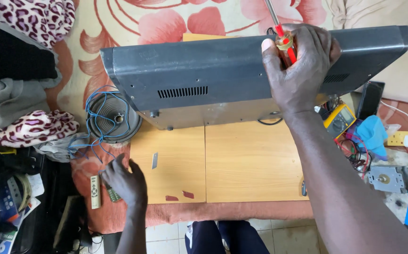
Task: Repairing an audio mixer by unscrewing the casing and inspecting internal components
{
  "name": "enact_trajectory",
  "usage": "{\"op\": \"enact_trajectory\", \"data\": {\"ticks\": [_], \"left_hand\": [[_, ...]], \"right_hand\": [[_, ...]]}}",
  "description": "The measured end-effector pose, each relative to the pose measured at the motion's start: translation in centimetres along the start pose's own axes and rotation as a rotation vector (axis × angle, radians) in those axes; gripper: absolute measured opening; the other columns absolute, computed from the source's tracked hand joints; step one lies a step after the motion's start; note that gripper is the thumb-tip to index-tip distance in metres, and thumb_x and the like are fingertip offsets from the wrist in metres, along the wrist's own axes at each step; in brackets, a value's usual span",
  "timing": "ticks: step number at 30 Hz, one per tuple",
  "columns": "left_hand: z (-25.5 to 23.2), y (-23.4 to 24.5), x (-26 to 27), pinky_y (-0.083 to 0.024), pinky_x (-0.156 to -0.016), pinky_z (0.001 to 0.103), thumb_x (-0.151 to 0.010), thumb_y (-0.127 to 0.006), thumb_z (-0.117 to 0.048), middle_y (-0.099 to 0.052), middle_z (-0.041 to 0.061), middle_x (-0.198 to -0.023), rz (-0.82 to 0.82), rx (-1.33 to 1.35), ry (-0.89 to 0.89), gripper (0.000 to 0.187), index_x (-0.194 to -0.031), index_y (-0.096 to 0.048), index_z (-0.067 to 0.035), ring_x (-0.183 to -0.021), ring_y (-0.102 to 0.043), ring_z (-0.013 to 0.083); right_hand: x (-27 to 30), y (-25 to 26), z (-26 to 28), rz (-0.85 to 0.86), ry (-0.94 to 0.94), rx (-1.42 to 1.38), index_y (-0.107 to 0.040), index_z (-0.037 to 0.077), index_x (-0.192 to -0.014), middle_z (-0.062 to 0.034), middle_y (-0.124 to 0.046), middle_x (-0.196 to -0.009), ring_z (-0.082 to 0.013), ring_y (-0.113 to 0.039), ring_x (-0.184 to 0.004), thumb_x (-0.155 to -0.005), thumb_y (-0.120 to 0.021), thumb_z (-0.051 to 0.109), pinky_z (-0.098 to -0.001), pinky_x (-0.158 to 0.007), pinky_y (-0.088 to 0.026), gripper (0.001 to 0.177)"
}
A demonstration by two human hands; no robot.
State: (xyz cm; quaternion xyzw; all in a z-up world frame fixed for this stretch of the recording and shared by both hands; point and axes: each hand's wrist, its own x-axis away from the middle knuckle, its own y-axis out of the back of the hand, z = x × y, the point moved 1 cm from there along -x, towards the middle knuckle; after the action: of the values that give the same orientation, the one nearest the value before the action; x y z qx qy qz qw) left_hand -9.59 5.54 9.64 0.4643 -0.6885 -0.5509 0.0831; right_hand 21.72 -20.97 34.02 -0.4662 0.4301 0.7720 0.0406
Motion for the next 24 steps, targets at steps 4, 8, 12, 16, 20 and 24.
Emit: {"op": "enact_trajectory", "data": {"ticks": [4,8,12,16,20,24], "left_hand": [[-9.4,1.7,-1.4,-0.040,-0.094,0.048,-0.095,-0.068,-0.006,-0.066,0.014,-0.103,0.036,0.205,-0.141,0.019,-0.114,-0.067,-0.003,-0.096,-0.054,0.0342],[-15.6,0.3,-1.0,-0.045,-0.087,0.044,-0.093,-0.068,-0.008,-0.066,0.013,-0.101,0.222,0.414,-0.156,0.014,-0.107,-0.070,-0.008,-0.097,-0.054,0.0330],[-21.0,1.9,-2.2,-0.044,-0.088,0.041,-0.092,-0.069,-0.008,-0.066,0.010,-0.101,0.253,0.574,-0.347,0.010,-0.102,-0.069,-0.007,-0.096,-0.056,0.0313],[-27.3,8.3,-6.8,-0.047,-0.086,0.042,-0.098,-0.069,-0.005,-0.062,0.011,-0.105,0.058,0.689,-0.545,0.003,-0.101,-0.068,-0.006,-0.098,-0.056,0.0316],[-30.8,11.0,-12.1,-0.042,-0.116,0.049,-0.096,-0.077,-0.022,-0.057,0.013,-0.133,-0.034,0.495,-0.647,0.041,-0.131,-0.061,-0.012,-0.127,-0.056,0.0339],[-32.4,9.3,-16.0,-0.039,-0.106,0.049,-0.067,-0.095,-0.050,-0.063,0.011,-0.115,0.143,0.309,-0.691,0.079,-0.128,-0.062,-0.012,-0.110,-0.055,0.0347]], "right_hand": [[-0.1,-0.1,0.1,-0.013,0.006,-0.030,-0.068,0.005,-0.104,-0.0093,-0.067,-0.099,-0.0338,-0.058,-0.100,-0.099,-0.075,0.023,-0.0447,-0.097,-0.032,0.020],[-0.1,0.0,-0.3,0.005,-0.007,0.001,-0.066,0.006,-0.101,-0.0079,-0.065,-0.095,-0.0342,-0.057,-0.098,-0.097,-0.076,0.025,-0.0441,-0.095,-0.032,0.022],[-0.3,0.6,0.4,0.014,-0.015,-0.033,-0.069,0.008,-0.107,-0.0057,-0.069,-0.100,-0.0330,-0.057,-0.100,-0.098,-0.073,0.024,-0.0438,-0.096,-0.031,0.019],[-0.5,0.7,0.4,0.007,-0.030,-0.052,-0.071,0.009,-0.108,-0.0055,-0.071,-0.103,-0.0331,-0.058,-0.101,-0.094,-0.074,0.021,-0.0433,-0.097,-0.030,0.018],[-0.7,1.1,0.7,0.008,-0.029,-0.072,-0.070,0.007,-0.112,-0.0065,-0.073,-0.110,-0.0321,-0.059,-0.106,-0.096,-0.073,0.020,-0.0437,-0.099,-0.030,0.021],[-0.8,1.7,0.5,0.051,-0.033,-0.120,-0.071,0.005,-0.116,-0.0123,-0.072,-0.116,-0.0351,-0.057,-0.110,-0.098,-0.069,0.022,-0.0458,-0.099,-0.032,0.024]]}}
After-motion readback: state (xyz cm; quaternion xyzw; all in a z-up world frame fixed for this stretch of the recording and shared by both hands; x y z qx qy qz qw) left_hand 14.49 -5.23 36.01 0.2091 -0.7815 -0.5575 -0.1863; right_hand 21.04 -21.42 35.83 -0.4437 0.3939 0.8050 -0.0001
